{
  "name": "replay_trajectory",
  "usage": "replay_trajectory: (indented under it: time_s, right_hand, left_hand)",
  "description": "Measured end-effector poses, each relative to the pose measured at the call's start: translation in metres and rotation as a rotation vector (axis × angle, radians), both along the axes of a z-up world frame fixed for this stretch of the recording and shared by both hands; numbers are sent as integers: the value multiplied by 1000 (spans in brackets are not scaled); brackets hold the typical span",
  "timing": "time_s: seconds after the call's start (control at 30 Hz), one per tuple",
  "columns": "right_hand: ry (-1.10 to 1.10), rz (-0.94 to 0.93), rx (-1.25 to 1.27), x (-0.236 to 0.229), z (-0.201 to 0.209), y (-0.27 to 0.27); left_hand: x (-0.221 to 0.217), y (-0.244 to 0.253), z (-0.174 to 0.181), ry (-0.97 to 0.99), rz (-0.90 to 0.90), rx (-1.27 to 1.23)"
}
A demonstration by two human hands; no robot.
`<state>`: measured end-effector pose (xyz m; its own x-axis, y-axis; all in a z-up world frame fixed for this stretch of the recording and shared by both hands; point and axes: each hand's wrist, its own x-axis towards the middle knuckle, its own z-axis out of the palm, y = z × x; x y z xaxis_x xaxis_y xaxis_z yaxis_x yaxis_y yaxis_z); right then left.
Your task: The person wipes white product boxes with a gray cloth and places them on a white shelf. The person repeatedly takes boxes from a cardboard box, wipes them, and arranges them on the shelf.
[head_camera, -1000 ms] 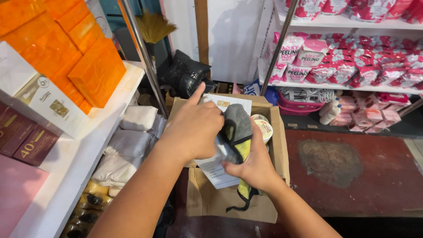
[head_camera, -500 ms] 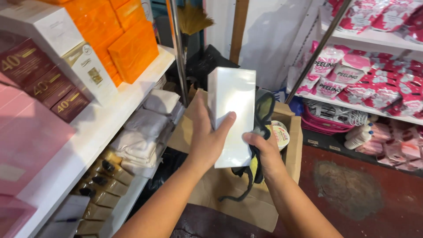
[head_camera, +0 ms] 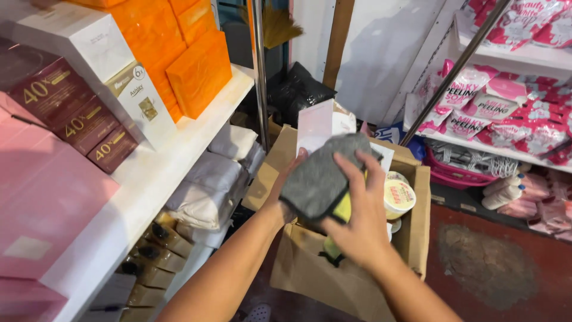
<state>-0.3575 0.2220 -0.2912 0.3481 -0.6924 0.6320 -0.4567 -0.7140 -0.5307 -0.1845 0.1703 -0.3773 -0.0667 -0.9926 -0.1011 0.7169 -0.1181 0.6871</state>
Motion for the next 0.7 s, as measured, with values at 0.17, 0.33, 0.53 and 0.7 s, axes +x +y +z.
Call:
replay_trajectory:
  time_s: [0.17, 0.33, 0.53, 0.7]
  right_hand:
    - [-56, -119, 46, 28, 8, -68]
    - [-91, -224, 94, 55, 2, -61]
    - [74, -277, 119, 73, -3, -35]
    - [45, -538, 136, 34, -10, -113]
  left_hand:
    - [22, -29, -22, -127, -39, -136]
    - [49, -58, -13, -72, -81, -165]
    - [64, -67, 0, -132, -136, 77]
    - [42, -77, -21, -130, -245, -87]
